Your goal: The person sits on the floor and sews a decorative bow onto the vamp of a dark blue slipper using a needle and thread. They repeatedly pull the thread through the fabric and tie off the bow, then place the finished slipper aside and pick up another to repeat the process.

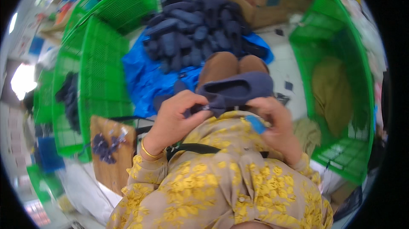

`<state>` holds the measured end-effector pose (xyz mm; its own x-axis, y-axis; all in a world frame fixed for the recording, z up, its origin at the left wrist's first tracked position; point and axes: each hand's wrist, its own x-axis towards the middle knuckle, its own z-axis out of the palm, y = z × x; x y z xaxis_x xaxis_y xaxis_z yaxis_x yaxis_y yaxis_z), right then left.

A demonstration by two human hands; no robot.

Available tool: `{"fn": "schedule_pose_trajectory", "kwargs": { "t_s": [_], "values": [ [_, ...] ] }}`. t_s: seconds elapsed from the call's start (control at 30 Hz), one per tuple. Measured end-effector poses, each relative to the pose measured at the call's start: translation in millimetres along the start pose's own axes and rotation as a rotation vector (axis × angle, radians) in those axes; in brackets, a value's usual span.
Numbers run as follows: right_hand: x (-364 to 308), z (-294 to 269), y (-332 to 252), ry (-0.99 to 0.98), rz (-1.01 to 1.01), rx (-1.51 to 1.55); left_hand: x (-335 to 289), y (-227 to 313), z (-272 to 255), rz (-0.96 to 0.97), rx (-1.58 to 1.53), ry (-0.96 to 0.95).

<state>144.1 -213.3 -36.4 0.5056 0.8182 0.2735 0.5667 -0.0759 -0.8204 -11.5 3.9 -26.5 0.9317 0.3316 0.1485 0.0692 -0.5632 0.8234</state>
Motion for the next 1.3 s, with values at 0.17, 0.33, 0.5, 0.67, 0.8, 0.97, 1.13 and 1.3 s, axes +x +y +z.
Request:
{"fn": "schedule_pose_trajectory", "kwargs": {
  "t_s": [0.17,0.33,0.5,0.67,0.8,0.97,1.13,1.3],
  "values": [
    [-16,-2,10,0.129,-0.205,-0.283,36,31,34,-0.038,-0.138,-0.291],
    [-29,5,13,0.228,-0.106,-0.132,31,21,51,-0.159,-0.609,-0.333],
    [-24,-2,0,0.121,0.189,0.136,25,10,52,-0.323,-0.904,-0.323],
    [-31,-24,24,-0.065,0.489,-0.459,21,6,50,-0.382,-0.964,-0.248],
    [-41,-56,24,-0.258,0.385,-0.078,20,6,52,-0.43,-0.881,-0.244],
    [-56,-63,63,-0.204,0.745,-0.63,21,12,58,-0.502,-0.812,-0.215],
    [-50,-66,33,-0.045,0.538,-0.065,19,12,62,-0.494,-0.815,-0.272],
    [-34,-41,-3,-0.092,0.283,0.135,21,15,66,-0.509,-0.801,-0.346]
  ]
}}
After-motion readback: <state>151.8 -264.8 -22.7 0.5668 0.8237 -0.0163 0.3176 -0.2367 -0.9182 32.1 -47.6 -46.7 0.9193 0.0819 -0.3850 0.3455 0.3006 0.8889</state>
